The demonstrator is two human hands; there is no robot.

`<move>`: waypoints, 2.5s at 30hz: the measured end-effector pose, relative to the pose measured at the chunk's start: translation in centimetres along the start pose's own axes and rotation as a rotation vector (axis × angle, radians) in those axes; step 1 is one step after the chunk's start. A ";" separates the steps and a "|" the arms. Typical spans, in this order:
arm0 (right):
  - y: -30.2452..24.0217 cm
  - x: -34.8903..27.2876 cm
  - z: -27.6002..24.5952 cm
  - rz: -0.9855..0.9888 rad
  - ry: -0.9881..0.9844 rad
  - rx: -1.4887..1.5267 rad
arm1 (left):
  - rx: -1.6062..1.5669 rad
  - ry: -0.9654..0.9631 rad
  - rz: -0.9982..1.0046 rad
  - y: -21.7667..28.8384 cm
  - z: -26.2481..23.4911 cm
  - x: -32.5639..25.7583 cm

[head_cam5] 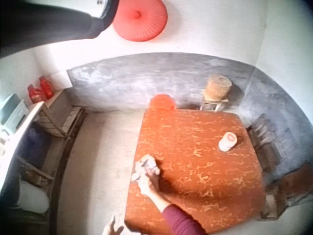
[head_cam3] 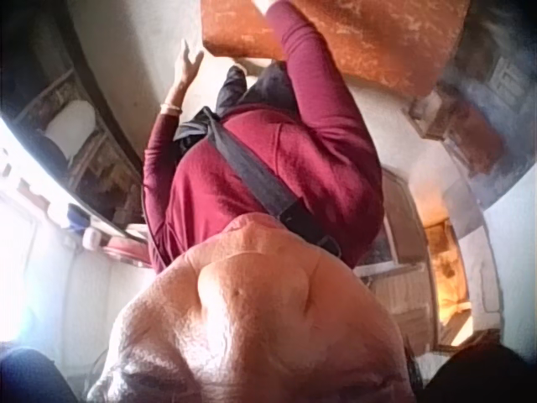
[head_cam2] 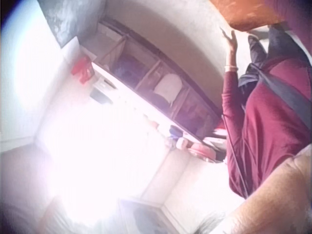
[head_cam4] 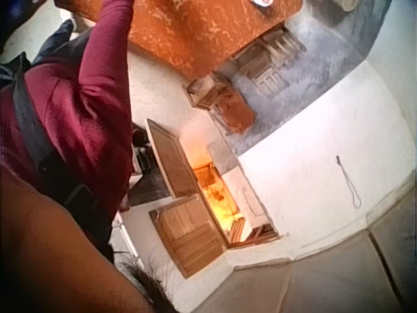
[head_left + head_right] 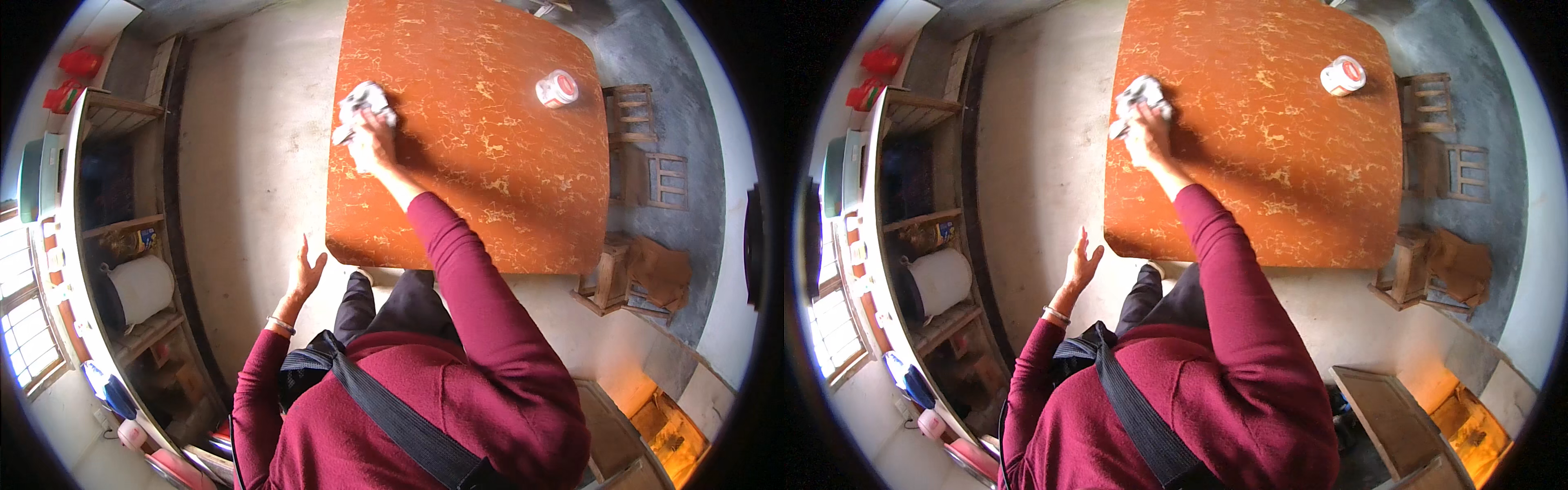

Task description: The person wrings a cloth in a bucket of water, then wipes a large orange table and a white countertop. They move a small container on the table and shift a metal basin on the counter to reach underneath, continuing to wipe the surfaces before returning to the bucket.

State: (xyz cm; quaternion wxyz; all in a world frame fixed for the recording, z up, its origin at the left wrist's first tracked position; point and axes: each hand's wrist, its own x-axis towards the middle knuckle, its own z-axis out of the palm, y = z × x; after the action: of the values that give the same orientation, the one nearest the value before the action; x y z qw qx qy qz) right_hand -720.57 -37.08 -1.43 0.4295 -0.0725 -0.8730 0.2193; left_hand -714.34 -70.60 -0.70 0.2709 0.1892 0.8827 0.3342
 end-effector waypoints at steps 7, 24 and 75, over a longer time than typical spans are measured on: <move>-13.5 -6.9 5.1 0.695 -0.488 0.941 | 0.014 -0.212 -0.151 0.0 -1.4 -0.5; 15.5 -18.2 -38.0 0.816 -0.210 -0.631 | -0.162 -0.386 -0.045 7.2 -0.4 2.6; 12.0 -26.3 -40.3 0.893 0.039 -0.656 | -0.044 -0.533 -0.321 6.8 -2.6 5.0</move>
State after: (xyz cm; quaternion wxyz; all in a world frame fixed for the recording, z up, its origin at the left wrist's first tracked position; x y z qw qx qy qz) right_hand -673.49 -21.70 -4.05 0.2656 -0.5696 -0.7720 0.0951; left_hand -718.74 -64.52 3.91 0.5461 0.1226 0.7917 0.2449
